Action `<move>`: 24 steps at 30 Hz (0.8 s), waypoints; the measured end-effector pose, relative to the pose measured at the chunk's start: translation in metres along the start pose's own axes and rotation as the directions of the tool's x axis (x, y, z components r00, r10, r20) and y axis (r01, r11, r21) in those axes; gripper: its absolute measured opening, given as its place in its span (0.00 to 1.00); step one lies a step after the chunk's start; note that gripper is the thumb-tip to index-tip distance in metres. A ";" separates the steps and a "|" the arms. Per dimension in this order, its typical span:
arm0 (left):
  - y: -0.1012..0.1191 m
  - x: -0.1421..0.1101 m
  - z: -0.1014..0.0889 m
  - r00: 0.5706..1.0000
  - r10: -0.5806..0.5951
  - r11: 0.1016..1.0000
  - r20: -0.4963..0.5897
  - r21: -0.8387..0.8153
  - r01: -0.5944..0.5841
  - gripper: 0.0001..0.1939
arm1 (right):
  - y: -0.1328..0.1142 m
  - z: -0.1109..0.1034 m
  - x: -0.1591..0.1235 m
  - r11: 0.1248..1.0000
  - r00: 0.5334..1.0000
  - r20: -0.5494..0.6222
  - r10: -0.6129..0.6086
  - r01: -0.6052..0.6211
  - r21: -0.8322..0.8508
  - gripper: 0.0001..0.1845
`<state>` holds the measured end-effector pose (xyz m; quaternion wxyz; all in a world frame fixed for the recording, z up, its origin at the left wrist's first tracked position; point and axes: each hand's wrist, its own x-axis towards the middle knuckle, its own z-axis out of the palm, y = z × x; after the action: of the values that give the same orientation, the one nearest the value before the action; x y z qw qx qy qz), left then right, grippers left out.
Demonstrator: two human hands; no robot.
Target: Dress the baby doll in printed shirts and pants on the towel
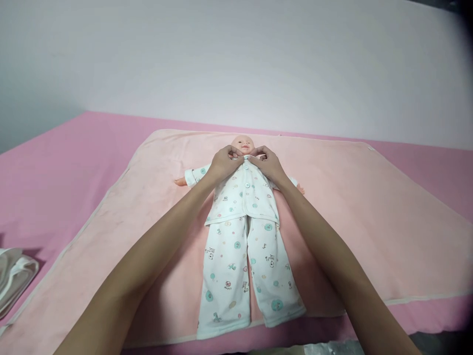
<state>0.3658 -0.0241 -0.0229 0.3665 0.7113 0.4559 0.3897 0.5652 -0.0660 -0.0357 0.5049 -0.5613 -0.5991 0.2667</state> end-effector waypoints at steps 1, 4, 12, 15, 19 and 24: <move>0.001 0.000 0.000 1.000 -0.004 1.000 0.001 -0.002 0.004 0.08 | 0.000 0.000 0.000 1.000 1.000 -0.004 -0.010 0.010 0.003 0.16; 0.004 -0.001 -0.001 1.000 -0.019 1.000 0.003 -0.007 0.019 0.08 | -0.001 0.001 -0.002 1.000 1.000 -0.008 -0.005 0.005 0.001 0.17; 0.001 0.001 -0.001 0.999 -0.030 0.999 0.011 -0.034 0.030 0.08 | -0.003 0.004 -0.001 0.995 1.000 -0.005 0.000 -0.001 -0.100 0.16; -0.001 0.002 0.000 1.000 -0.023 0.999 0.017 -0.036 0.024 0.08 | -0.002 0.007 0.000 0.993 1.000 -0.029 -0.006 0.003 -0.119 0.19; 0.000 0.001 0.000 0.999 -0.035 0.999 0.023 -0.040 0.036 0.08 | -0.002 0.007 -0.002 0.992 0.999 -0.040 0.019 -0.024 -0.125 0.17; 0.001 0.000 -0.001 0.998 -0.048 0.997 0.030 -0.063 0.049 0.08 | 0.000 0.003 -0.003 0.994 0.999 -0.020 0.031 -0.033 -0.108 0.19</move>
<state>0.3650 -0.0244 -0.0215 0.4047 0.6935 0.4552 0.3848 0.5617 -0.0681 -0.0379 0.4746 -0.5999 -0.5991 0.2368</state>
